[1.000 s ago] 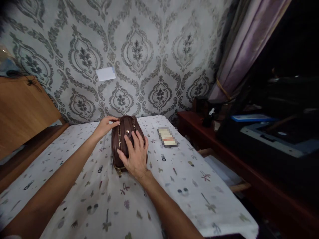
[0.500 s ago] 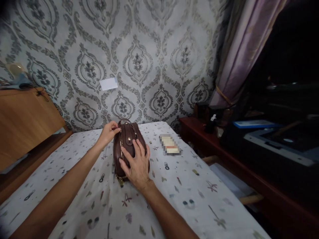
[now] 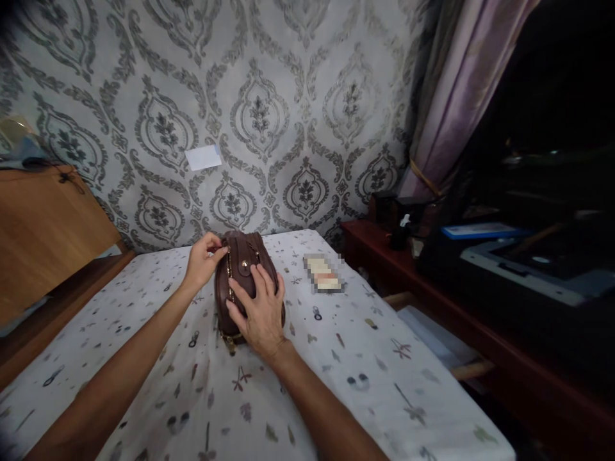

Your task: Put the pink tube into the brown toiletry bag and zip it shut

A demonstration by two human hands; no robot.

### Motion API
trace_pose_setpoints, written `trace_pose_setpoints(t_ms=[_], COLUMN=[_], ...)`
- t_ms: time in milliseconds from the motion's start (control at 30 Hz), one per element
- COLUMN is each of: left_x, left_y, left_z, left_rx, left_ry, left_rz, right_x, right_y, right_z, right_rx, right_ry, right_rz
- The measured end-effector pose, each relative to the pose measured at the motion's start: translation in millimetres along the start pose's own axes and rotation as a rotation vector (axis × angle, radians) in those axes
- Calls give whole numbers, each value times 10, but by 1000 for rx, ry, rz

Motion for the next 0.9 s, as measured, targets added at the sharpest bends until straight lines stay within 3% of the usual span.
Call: trace_pose_setpoints(t_ms=[700, 900], left_x=[-146, -84], left_y=[396, 381], left_z=[-78, -122], left_rx=[-53, -19], left_ry=[212, 234], left_rz=[106, 109], right_x=[9, -81], right_y=[-12, -119], right_z=[15, 161], right_rx=[17, -39], right_ry=[-39, -208], right_rz=[-12, -148])
Point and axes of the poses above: each hand's wrist, its own y-axis away from the middle knuckle, its own z-axis out of the back of the hand, x = y × z, the point moved 3 cm from there along -y, towards the middle knuckle, and after that the axes turned 3 degrees about x, right-handed, at the moved point
